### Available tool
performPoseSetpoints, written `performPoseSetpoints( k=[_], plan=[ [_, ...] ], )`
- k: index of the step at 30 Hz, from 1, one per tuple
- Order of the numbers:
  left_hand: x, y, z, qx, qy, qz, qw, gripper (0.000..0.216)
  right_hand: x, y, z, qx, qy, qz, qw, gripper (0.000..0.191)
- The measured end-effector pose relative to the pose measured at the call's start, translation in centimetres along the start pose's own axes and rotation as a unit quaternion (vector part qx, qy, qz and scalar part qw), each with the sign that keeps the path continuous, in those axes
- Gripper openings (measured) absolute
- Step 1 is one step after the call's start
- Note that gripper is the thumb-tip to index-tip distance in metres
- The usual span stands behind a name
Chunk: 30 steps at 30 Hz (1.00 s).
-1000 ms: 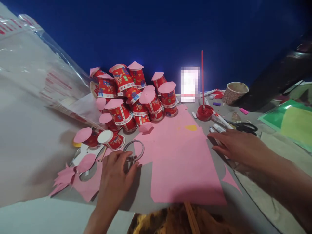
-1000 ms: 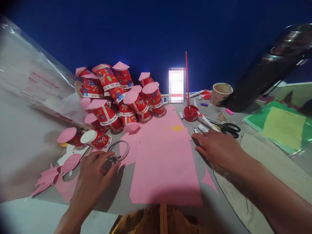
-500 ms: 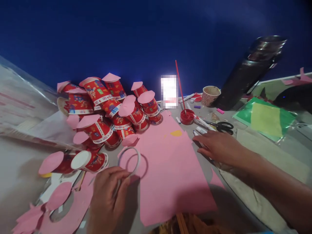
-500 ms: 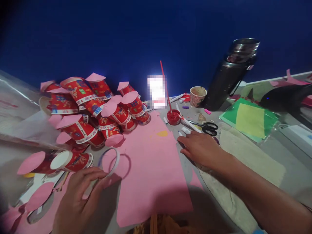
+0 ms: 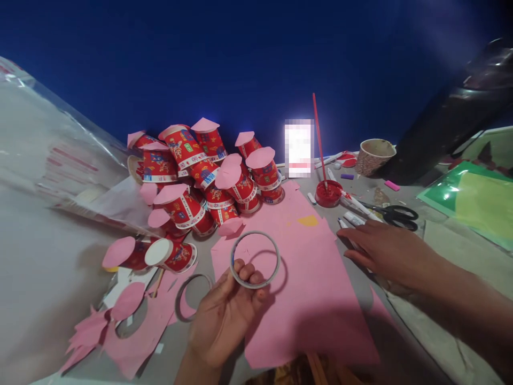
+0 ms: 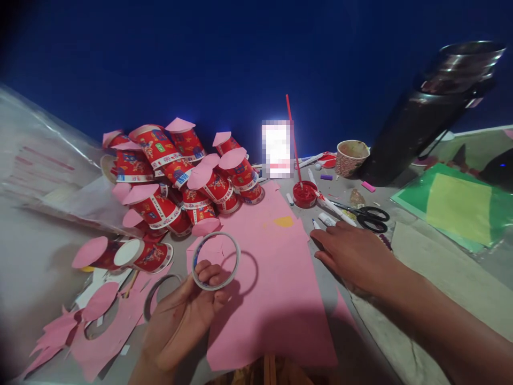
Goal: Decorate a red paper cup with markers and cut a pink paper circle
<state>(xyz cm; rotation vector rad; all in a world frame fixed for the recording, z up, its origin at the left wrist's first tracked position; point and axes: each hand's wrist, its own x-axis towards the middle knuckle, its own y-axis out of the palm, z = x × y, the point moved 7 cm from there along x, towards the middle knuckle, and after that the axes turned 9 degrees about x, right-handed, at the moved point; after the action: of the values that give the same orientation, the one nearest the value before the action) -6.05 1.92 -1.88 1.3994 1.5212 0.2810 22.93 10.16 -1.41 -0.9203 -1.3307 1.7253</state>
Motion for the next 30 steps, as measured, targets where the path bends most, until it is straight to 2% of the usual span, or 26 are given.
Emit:
performPoseSetpoints(
  k=[3,5,7,8,9,10,11,13,14,15,16,17,19,20,21,22,23,26,27,28,29,30],
  plan=[
    [0.2,0.6,0.6,-0.025,-0.013,0.010,1.000,0.019,0.0,0.1,-0.1,-0.011,-0.008,-0.006,1.000,0.024],
    [0.2,0.9,0.8,-0.005,-0.010,0.010,1.000,0.020,-0.1,0.2,-0.2,-0.013,-0.013,-0.006,1.000,0.023],
    [-0.4,1.1,0.3,0.081,0.037,0.005,0.996,0.019,-0.1,0.4,-0.4,-0.009,-0.011,-0.003,1.000,0.022],
    [-0.8,1.2,-0.2,0.162,0.081,-0.001,0.983,0.018,-0.2,0.4,-0.5,-0.005,-0.007,-0.003,1.000,0.022],
    [-1.4,1.4,-0.9,0.271,0.133,-0.007,0.953,0.017,-0.2,0.5,-0.7,-0.001,-0.003,-0.004,1.000,0.023],
    [-2.1,1.7,-1.6,0.396,0.192,-0.013,0.898,0.016,-0.2,0.5,-0.9,0.004,-0.001,-0.003,1.000,0.024],
    [-2.9,2.2,-2.2,0.522,0.251,-0.018,0.815,0.015,-0.3,0.6,-1.0,0.008,-0.002,-0.002,1.000,0.025],
    [-4.3,3.0,-2.9,0.712,0.351,-0.029,0.608,0.012,-0.3,0.8,-1.1,0.014,-0.005,0.001,1.000,0.027],
    [-4.8,3.2,-3.2,0.764,0.389,-0.039,0.513,0.012,-0.3,0.9,-1.2,0.015,-0.006,0.002,1.000,0.028],
    [-5.1,3.1,-3.6,0.795,0.419,-0.051,0.435,0.013,-0.3,0.9,-1.3,0.015,-0.006,0.002,1.000,0.029],
    [-5.3,2.9,-4.1,0.814,0.440,-0.069,0.373,0.013,-0.3,0.9,-1.3,0.012,-0.005,0.000,1.000,0.030],
    [-5.3,2.6,-4.7,0.827,0.450,-0.084,0.326,0.015,-0.3,0.9,-1.4,0.007,-0.004,-0.001,1.000,0.031],
    [-5.2,1.9,-6.1,0.841,0.450,-0.105,0.281,0.016,-0.2,0.9,-1.5,-0.002,0.001,0.001,1.000,0.032],
    [-5.3,1.6,-6.8,0.845,0.444,-0.111,0.276,0.017,-0.2,0.9,-1.5,-0.006,0.006,0.005,1.000,0.031],
    [-5.4,1.4,-7.4,0.843,0.441,-0.111,0.287,0.017,-0.1,0.9,-1.5,-0.007,0.011,0.010,1.000,0.031],
    [-5.6,1.2,-8.0,0.837,0.429,-0.108,0.323,0.015,-0.1,0.9,-1.5,-0.007,0.015,0.016,1.000,0.030],
    [-5.8,0.8,-8.6,0.819,0.412,-0.112,0.383,0.013,0.0,0.8,-1.5,-0.006,0.016,0.021,1.000,0.030],
    [-6.4,-1.4,-9.9,0.682,0.328,-0.156,0.635,0.016,0.0,0.6,-1.2,0.003,0.015,0.034,0.999,0.032],
    [-6.7,-2.3,-10.0,0.620,0.303,-0.171,0.703,0.019,-0.1,0.6,-1.2,0.005,0.015,0.034,0.999,0.032],
    [-6.9,-3.0,-9.9,0.568,0.286,-0.183,0.750,0.022,-0.1,0.5,-1.2,0.007,0.017,0.033,0.999,0.032],
    [-7.2,-3.5,-10.0,0.533,0.280,-0.193,0.775,0.024,-0.2,0.6,-1.2,0.009,0.017,0.033,0.999,0.031],
    [-7.5,-3.9,-10.1,0.520,0.281,-0.202,0.781,0.025,-0.2,0.6,-1.3,0.010,0.017,0.032,0.999,0.031]
  ],
)
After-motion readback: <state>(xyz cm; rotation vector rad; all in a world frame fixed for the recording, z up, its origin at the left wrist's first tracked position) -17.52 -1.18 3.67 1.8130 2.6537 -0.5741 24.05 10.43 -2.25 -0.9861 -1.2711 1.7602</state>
